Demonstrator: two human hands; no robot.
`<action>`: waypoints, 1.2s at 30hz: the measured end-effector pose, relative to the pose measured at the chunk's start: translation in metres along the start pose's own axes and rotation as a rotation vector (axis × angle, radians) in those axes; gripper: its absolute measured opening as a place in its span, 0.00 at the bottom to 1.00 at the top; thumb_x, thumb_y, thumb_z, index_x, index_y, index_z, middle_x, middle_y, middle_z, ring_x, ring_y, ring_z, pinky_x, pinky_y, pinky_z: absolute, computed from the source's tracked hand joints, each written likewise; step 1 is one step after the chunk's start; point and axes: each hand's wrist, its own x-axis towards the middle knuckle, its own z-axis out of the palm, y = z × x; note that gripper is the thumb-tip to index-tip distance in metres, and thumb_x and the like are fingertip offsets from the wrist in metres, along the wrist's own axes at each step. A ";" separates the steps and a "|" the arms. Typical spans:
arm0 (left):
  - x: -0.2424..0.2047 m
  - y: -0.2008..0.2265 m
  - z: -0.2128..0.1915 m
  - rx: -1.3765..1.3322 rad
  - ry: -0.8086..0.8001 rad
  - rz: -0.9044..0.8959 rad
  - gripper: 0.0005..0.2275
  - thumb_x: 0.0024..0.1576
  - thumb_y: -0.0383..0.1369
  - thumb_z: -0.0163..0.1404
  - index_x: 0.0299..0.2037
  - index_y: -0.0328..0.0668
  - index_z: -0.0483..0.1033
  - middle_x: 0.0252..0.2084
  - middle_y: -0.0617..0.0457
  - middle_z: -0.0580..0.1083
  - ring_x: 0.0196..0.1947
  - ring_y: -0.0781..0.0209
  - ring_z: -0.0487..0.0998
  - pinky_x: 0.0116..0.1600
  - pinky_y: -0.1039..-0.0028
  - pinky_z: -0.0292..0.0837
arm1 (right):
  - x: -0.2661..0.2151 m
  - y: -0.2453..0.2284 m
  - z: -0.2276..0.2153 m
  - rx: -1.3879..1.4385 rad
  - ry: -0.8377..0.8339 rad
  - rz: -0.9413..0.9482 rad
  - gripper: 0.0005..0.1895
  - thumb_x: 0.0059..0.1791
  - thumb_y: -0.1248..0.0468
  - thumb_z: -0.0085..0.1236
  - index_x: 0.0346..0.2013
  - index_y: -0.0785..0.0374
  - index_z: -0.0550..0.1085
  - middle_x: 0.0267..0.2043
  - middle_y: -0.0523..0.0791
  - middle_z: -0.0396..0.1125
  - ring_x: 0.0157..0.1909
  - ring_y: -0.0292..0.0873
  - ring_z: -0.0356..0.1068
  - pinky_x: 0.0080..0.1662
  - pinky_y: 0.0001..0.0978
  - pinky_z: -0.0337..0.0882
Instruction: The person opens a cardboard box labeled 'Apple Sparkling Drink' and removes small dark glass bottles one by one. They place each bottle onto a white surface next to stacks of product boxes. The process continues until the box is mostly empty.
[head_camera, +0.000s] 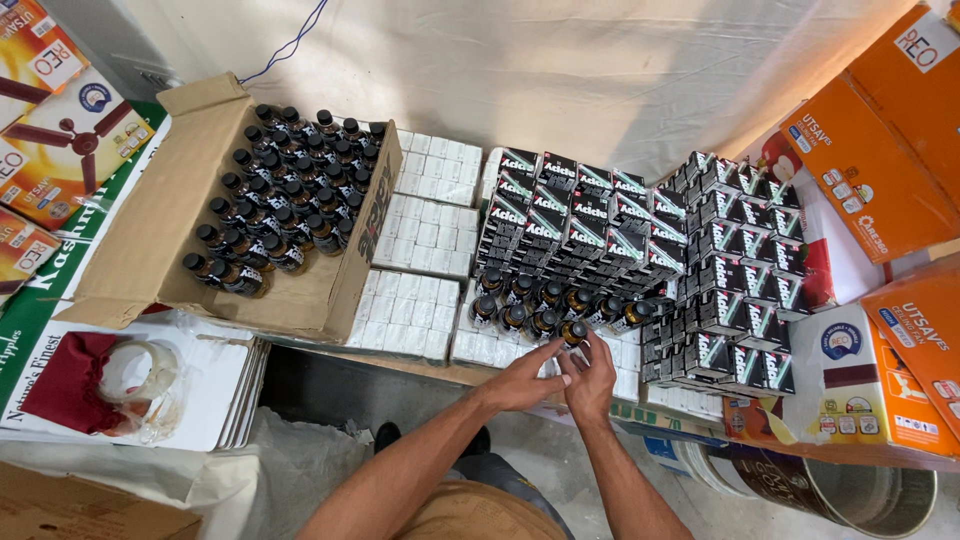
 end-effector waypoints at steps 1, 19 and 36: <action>0.000 -0.001 0.000 0.000 0.004 -0.001 0.38 0.58 0.47 0.55 0.74 0.35 0.54 0.71 0.32 0.59 0.74 0.35 0.55 0.76 0.48 0.48 | 0.001 -0.001 0.000 0.001 -0.004 -0.001 0.32 0.45 0.69 0.69 0.63 0.65 0.70 0.62 0.53 0.63 0.64 0.67 0.64 0.58 0.50 0.74; -0.010 -0.008 -0.027 0.007 0.032 -0.027 0.32 0.61 0.46 0.51 0.74 0.45 0.58 0.70 0.34 0.62 0.73 0.34 0.57 0.74 0.48 0.54 | -0.022 0.004 0.002 -0.278 0.160 -0.118 0.25 0.48 0.61 0.66 0.59 0.61 0.72 0.48 0.49 0.69 0.55 0.51 0.73 0.54 0.39 0.77; -0.101 0.019 -0.154 -0.292 0.416 0.178 0.14 0.60 0.27 0.52 0.56 0.39 0.79 0.51 0.46 0.79 0.50 0.60 0.79 0.50 0.72 0.79 | -0.035 -0.146 0.121 0.020 -0.290 -0.187 0.03 0.49 0.65 0.64 0.37 0.57 0.82 0.18 0.44 0.65 0.23 0.35 0.61 0.30 0.28 0.67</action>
